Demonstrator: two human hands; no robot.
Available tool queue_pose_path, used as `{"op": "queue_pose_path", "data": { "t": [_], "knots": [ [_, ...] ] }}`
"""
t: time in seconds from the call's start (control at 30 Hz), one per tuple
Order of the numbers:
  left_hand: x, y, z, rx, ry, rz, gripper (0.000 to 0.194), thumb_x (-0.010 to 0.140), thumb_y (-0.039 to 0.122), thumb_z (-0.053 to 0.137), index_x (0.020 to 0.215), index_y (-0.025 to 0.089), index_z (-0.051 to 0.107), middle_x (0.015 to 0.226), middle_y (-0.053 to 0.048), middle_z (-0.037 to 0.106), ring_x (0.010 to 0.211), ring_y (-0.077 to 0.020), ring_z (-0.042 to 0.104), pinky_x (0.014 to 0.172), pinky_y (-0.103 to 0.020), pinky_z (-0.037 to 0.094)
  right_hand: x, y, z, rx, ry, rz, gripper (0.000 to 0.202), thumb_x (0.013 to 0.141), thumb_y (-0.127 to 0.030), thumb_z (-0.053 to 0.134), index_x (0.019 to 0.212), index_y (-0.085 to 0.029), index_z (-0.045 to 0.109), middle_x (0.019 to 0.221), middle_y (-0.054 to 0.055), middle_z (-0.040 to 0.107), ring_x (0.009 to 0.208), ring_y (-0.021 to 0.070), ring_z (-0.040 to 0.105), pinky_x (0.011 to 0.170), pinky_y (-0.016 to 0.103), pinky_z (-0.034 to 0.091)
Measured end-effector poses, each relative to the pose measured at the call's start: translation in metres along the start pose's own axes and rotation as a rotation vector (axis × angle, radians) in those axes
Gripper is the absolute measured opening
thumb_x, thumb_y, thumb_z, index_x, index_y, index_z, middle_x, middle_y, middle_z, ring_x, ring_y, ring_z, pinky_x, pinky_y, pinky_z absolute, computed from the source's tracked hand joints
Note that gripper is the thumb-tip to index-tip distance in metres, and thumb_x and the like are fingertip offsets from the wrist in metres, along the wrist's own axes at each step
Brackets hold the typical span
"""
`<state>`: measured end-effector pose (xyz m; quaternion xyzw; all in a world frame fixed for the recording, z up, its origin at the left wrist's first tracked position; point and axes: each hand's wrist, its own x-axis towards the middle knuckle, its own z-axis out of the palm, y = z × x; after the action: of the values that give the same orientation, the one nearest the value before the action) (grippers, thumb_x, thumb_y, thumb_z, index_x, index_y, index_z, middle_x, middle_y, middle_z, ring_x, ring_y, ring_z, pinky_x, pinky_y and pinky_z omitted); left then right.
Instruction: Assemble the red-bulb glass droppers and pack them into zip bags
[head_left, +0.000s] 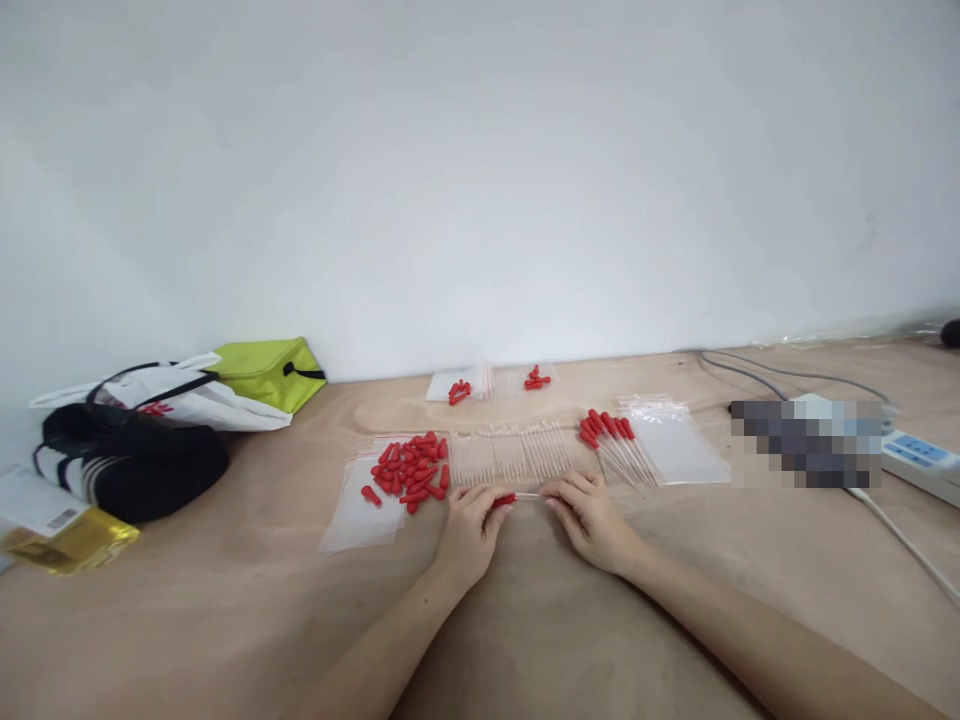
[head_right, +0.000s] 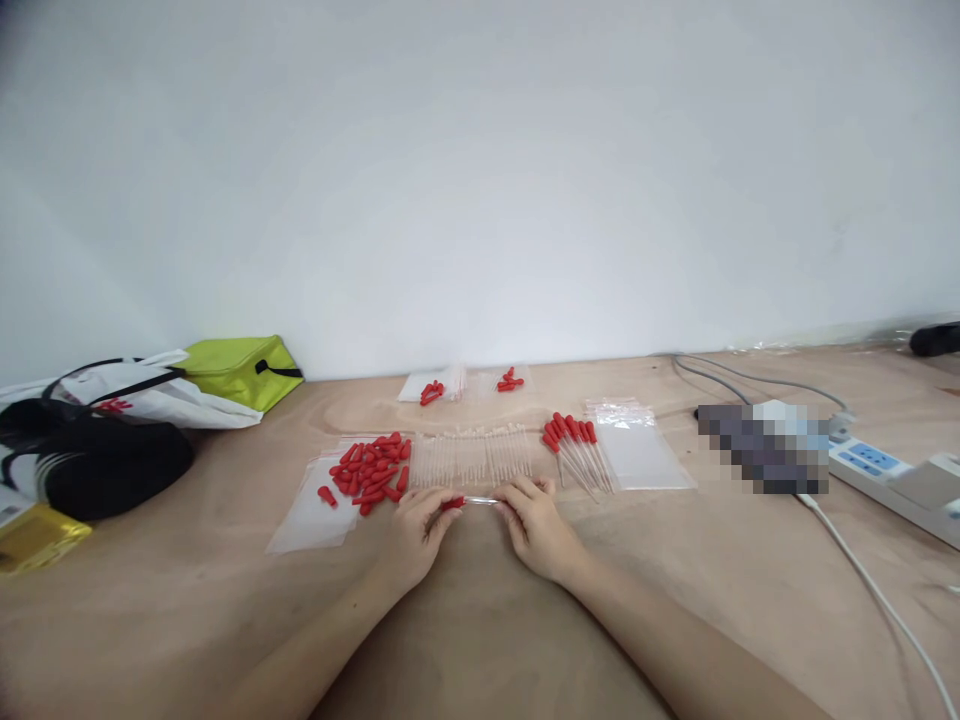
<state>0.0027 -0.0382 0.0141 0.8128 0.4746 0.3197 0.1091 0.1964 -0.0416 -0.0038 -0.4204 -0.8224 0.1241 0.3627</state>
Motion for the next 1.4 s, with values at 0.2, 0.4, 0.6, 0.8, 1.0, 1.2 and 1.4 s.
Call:
{"op": "queue_pose_path", "data": {
  "t": [0.2,0.4,0.6,0.8,1.0,1.2,1.4],
  "knots": [
    [-0.001,0.004,-0.003,-0.035,-0.009,0.026,0.011,0.082,0.021,0.049,0.077,0.020,0.059,0.075,0.001,0.067,0.070,-0.0154,0.060,0.073,-0.030,0.040,0.001,-0.001,-0.002,0.055,-0.052,-0.012,0.020,0.086,-0.015,0.040,0.091,-0.021,0.058,0.087,0.003,0.064,0.081,0.0137,0.057,0.080,0.033,0.031],
    [-0.002,0.005,-0.007,-0.066,-0.086,0.072,0.013,0.083,0.022,0.048,0.074,0.021,0.058,0.073,0.002,0.067,0.069,-0.0144,0.060,0.076,-0.032,0.036,0.003,0.005,-0.004,0.088,-0.105,-0.036,0.023,0.087,-0.019,0.040,0.092,-0.023,0.062,0.089,0.002,0.065,0.080,0.0133,0.058,0.079,0.034,0.027],
    [-0.002,0.004,-0.008,-0.047,-0.129,0.108,0.016,0.083,0.025,0.048,0.072,0.021,0.059,0.072,0.001,0.068,0.066,-0.0139,0.060,0.080,-0.034,0.033,0.005,0.003,-0.010,-0.031,-0.116,-0.072,0.026,0.086,-0.016,0.040,0.093,-0.025,0.063,0.086,0.001,0.065,0.076,0.0126,0.056,0.074,0.033,0.023],
    [-0.003,0.000,-0.006,-0.012,-0.105,0.122,0.019,0.084,0.028,0.046,0.072,0.021,0.059,0.069,0.001,0.067,0.064,-0.0136,0.059,0.079,-0.034,0.034,0.004,-0.002,-0.011,-0.225,-0.076,-0.142,0.024,0.084,-0.015,0.040,0.085,-0.022,0.064,0.075,0.001,0.062,0.063,0.0109,0.049,0.067,0.031,0.020],
    [-0.006,-0.002,-0.004,0.039,-0.115,0.173,0.021,0.085,0.027,0.044,0.072,0.020,0.059,0.069,0.001,0.066,0.064,-0.0136,0.058,0.082,-0.035,0.031,0.001,-0.007,-0.009,-0.255,-0.124,-0.127,0.024,0.084,-0.018,0.038,0.077,-0.019,0.060,0.069,0.001,0.059,0.059,0.0107,0.046,0.065,0.030,0.019],
    [-0.007,-0.001,-0.003,0.059,-0.130,0.193,0.018,0.084,0.024,0.043,0.073,0.020,0.057,0.069,0.000,0.065,0.065,-0.0137,0.057,0.086,-0.036,0.031,0.000,-0.011,-0.006,-0.166,-0.142,-0.047,0.024,0.085,-0.018,0.037,0.075,-0.019,0.058,0.068,-0.001,0.058,0.059,0.0104,0.047,0.064,0.028,0.020],
    [-0.007,0.001,-0.003,0.065,-0.146,0.241,0.017,0.083,0.021,0.042,0.073,0.020,0.056,0.071,0.000,0.065,0.067,-0.0135,0.058,0.089,-0.037,0.029,0.001,-0.014,0.000,-0.139,-0.150,-0.026,0.024,0.085,-0.017,0.037,0.071,-0.018,0.057,0.066,-0.001,0.057,0.060,0.0105,0.048,0.064,0.027,0.022]
  ]
}}
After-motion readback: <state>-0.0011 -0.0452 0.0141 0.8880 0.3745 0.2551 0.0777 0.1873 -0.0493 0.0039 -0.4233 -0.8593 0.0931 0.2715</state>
